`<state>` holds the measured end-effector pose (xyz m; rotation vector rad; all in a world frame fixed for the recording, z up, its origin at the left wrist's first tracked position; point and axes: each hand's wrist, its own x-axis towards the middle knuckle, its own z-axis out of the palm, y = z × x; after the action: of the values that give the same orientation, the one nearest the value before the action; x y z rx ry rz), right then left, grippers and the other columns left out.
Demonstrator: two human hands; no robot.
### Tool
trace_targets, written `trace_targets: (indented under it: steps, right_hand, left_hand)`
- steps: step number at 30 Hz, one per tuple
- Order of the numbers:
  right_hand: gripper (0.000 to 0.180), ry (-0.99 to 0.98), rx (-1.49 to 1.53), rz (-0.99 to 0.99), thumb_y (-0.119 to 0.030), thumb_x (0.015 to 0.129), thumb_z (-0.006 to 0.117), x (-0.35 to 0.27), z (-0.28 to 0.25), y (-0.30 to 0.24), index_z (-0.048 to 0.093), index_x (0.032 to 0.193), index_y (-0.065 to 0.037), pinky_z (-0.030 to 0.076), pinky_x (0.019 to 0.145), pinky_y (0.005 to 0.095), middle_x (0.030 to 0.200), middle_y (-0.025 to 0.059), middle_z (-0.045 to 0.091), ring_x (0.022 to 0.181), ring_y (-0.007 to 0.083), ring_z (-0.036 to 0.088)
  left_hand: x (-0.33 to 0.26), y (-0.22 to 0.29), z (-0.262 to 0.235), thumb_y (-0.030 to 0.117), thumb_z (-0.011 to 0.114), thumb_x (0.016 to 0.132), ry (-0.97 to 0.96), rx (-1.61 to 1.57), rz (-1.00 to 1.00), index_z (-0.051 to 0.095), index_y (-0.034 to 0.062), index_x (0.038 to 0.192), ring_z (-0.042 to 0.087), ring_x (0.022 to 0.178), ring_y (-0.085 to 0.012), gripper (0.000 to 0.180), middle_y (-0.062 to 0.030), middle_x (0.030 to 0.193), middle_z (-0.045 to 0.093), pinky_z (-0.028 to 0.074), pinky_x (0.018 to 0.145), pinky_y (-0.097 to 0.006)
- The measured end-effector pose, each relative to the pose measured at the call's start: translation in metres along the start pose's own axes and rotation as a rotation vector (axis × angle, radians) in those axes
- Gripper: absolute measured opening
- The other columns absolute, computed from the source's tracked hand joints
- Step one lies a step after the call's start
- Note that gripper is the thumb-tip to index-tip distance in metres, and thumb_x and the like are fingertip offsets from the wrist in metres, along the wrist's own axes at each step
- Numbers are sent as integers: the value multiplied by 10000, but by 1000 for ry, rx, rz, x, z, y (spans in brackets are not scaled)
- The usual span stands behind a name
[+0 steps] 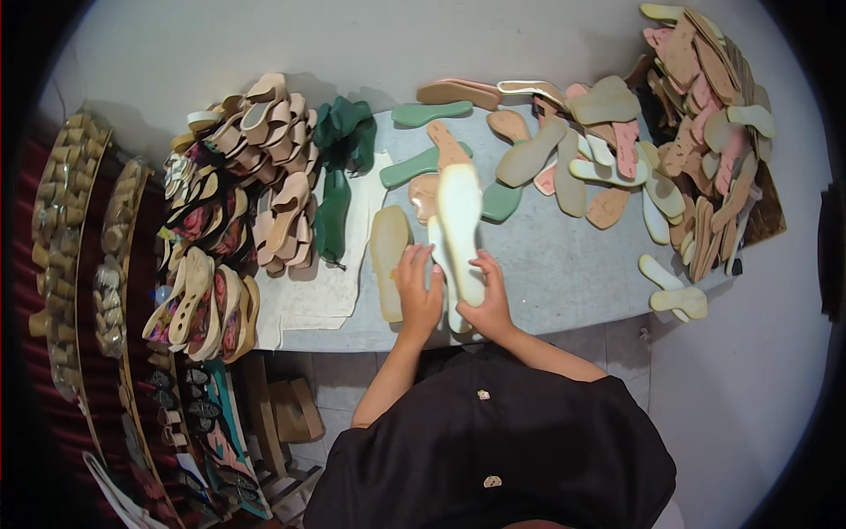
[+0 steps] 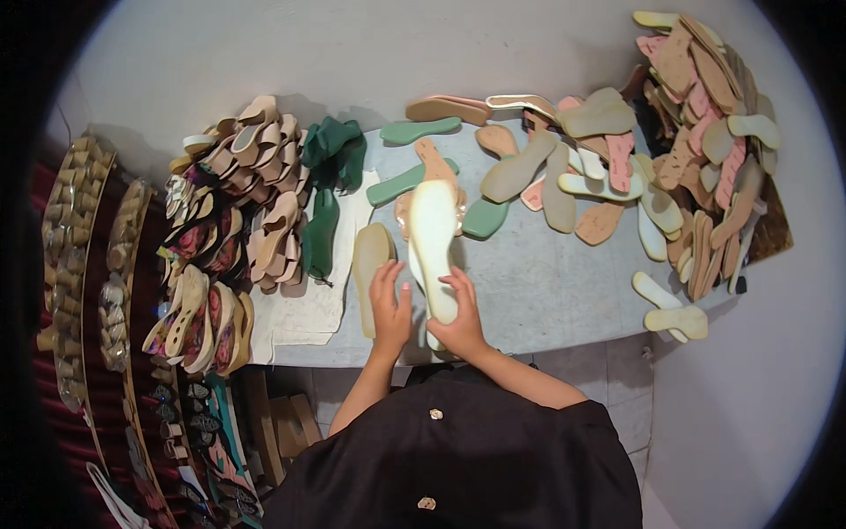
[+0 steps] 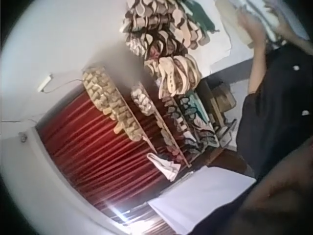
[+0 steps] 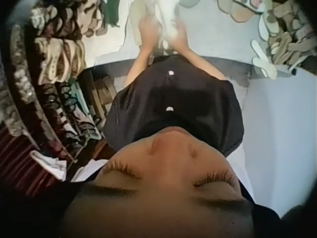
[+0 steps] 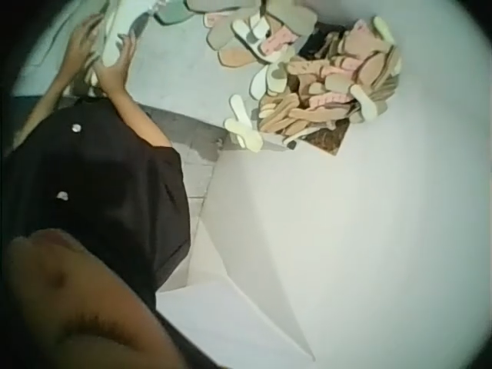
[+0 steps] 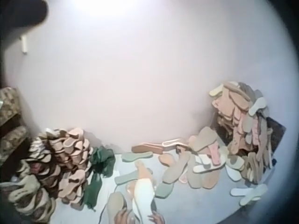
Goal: The person is sorting and matching shoe insoles and green lasting forms on a workbench.
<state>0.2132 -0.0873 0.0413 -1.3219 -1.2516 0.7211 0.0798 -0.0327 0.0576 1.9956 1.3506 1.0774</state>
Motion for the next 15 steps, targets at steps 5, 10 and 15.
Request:
trace_targets:
  steps: [5, 10, 15]
  right_hand:
    - [576, -191, 114, 34, -48, 606, 627, 10, 50, -10, 453, 1154, -76, 287, 1030, 387, 1320, 225, 346, 1263, 369, 327]
    - [582, -243, 27, 47, -58, 623, 617, 6, 97, -7, 434, 1176, -72, 263, 1039, 413, 1323, 256, 315, 1283, 389, 283]
    - [603, -243, -46, 29, -66, 638, 622, 1, 126, -1, 411, 1203, -60, 264, 1036, 443, 1322, 281, 277, 1264, 435, 274]
  left_hand:
    - [7, -68, -41, 181, 414, 922, 244, -122, -196, 440, 8, 1277, 344, 1256, -336, 396, -194, 1318, 404, 190, 1070, -401]
    - [-14, -141, -34, 546, 115, 944, 97, -587, -435, -15, 83, 1449, 15, 1392, -240, 698, -121, 1514, 10, 28, 1107, -363]
    - [-21, -130, -21, 581, 101, 926, 71, -916, -469, -80, 114, 1444, 32, 1390, -244, 721, -111, 1514, -43, 55, 1112, -367]
